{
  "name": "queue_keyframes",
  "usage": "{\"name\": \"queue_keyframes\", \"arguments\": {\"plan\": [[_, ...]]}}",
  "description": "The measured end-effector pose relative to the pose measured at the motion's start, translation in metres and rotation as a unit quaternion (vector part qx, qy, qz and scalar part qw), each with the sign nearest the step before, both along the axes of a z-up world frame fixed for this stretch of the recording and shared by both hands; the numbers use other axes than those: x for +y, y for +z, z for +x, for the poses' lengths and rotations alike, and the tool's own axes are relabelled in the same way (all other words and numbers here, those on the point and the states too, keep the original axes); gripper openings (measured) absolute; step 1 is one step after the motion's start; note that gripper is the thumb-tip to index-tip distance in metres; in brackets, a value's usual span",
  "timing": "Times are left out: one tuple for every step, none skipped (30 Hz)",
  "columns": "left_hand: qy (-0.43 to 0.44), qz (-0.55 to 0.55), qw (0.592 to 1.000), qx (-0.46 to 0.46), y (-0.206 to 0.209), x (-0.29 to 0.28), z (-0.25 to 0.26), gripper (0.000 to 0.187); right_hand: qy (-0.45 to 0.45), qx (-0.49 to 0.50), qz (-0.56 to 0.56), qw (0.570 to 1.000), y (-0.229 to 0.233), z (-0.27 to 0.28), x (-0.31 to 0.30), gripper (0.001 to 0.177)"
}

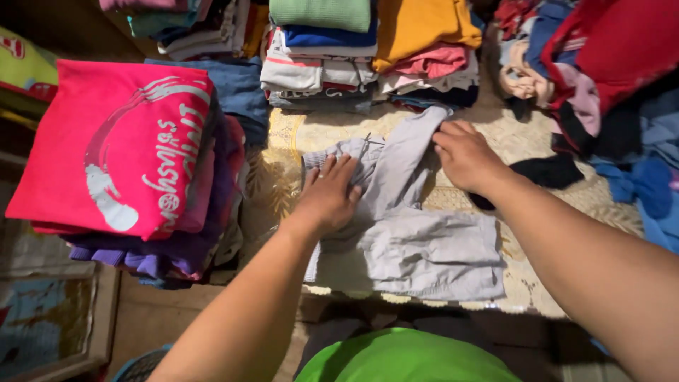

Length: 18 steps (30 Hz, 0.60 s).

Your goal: The person folds several pieces of clothing one by one on a table. They handle a pink top, a yellow top, a blue and black shirt, a green top, and a grey pair of shorts, smoothing and folding each item before stacking them.

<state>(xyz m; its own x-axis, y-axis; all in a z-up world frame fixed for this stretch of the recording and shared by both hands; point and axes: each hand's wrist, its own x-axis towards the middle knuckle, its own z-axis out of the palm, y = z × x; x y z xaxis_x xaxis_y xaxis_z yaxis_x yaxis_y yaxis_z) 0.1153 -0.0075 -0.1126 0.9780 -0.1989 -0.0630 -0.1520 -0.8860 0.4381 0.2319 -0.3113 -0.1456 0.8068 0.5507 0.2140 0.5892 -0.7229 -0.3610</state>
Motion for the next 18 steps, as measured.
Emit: {"name": "queue_keyframes", "arguments": {"plan": [[0.000,0.029,1.000,0.010,-0.003,-0.004,0.000,0.066,0.003,0.030,-0.022,0.999,-0.004,0.007,0.005,0.024],[-0.001,0.057,0.998,0.020,-0.005,-0.007,0.000,0.072,0.005,0.060,-0.044,0.997,-0.006,0.012,0.008,0.023],[0.007,0.065,0.998,0.018,-0.006,-0.008,-0.001,0.076,-0.016,0.062,-0.085,0.994,-0.010,0.016,0.011,0.024],[0.015,0.074,0.997,0.017,-0.005,-0.008,-0.002,0.080,-0.038,0.063,-0.127,0.989,-0.015,0.018,0.014,0.027],[0.025,0.080,0.996,0.014,-0.004,-0.008,-0.001,0.084,-0.058,0.064,-0.169,0.982,-0.017,0.021,0.015,0.029],[0.038,0.082,0.995,0.034,-0.003,-0.006,0.000,0.089,-0.054,0.041,-0.136,0.988,-0.018,0.022,0.013,0.035],[0.052,0.082,0.994,0.052,-0.001,-0.006,0.001,0.095,-0.049,0.017,-0.104,0.993,-0.017,0.021,0.008,0.042],[0.066,0.082,0.992,0.070,0.000,-0.005,0.002,0.100,-0.045,-0.006,-0.071,0.996,-0.016,0.020,0.003,0.049],[0.064,0.081,0.992,0.069,0.002,-0.005,0.005,0.103,-0.039,0.002,-0.083,0.996,-0.014,0.016,-0.006,0.044],[0.062,0.080,0.992,0.069,0.004,-0.004,0.006,0.107,-0.033,0.011,-0.095,0.995,-0.010,0.012,-0.016,0.039],[0.057,0.081,0.993,0.068,0.006,-0.002,0.009,0.111,-0.029,0.020,-0.105,0.994,-0.006,0.007,-0.025,0.034],[0.054,0.078,0.994,0.062,0.008,-0.001,0.010,0.112,-0.046,0.034,-0.097,0.994,-0.002,-0.001,-0.034,0.032],[0.053,0.075,0.994,0.057,0.010,0.001,0.011,0.113,-0.061,0.048,-0.089,0.993,0.004,-0.008,-0.042,0.029],[0.052,0.072,0.995,0.051,0.012,0.004,0.012,0.114,-0.076,0.062,-0.081,0.992,0.009,-0.013,-0.047,0.027],[0.053,0.063,0.995,0.061,0.014,0.005,0.013,0.114,-0.069,0.059,-0.050,0.995,0.014,-0.017,-0.050,0.026],[0.054,0.054,0.995,0.072,0.014,0.005,0.012,0.114,-0.062,0.056,-0.018,0.996,0.018,-0.021,-0.051,0.026],[0.051,0.048,0.994,0.082,0.016,0.005,0.012,0.115,-0.060,0.054,0.016,0.997,0.021,-0.025,-0.050,0.025],[0.044,0.061,0.993,0.095,0.016,0.003,0.012,0.117,-0.058,0.066,-0.010,0.996,0.021,-0.027,-0.045,0.030]]}}
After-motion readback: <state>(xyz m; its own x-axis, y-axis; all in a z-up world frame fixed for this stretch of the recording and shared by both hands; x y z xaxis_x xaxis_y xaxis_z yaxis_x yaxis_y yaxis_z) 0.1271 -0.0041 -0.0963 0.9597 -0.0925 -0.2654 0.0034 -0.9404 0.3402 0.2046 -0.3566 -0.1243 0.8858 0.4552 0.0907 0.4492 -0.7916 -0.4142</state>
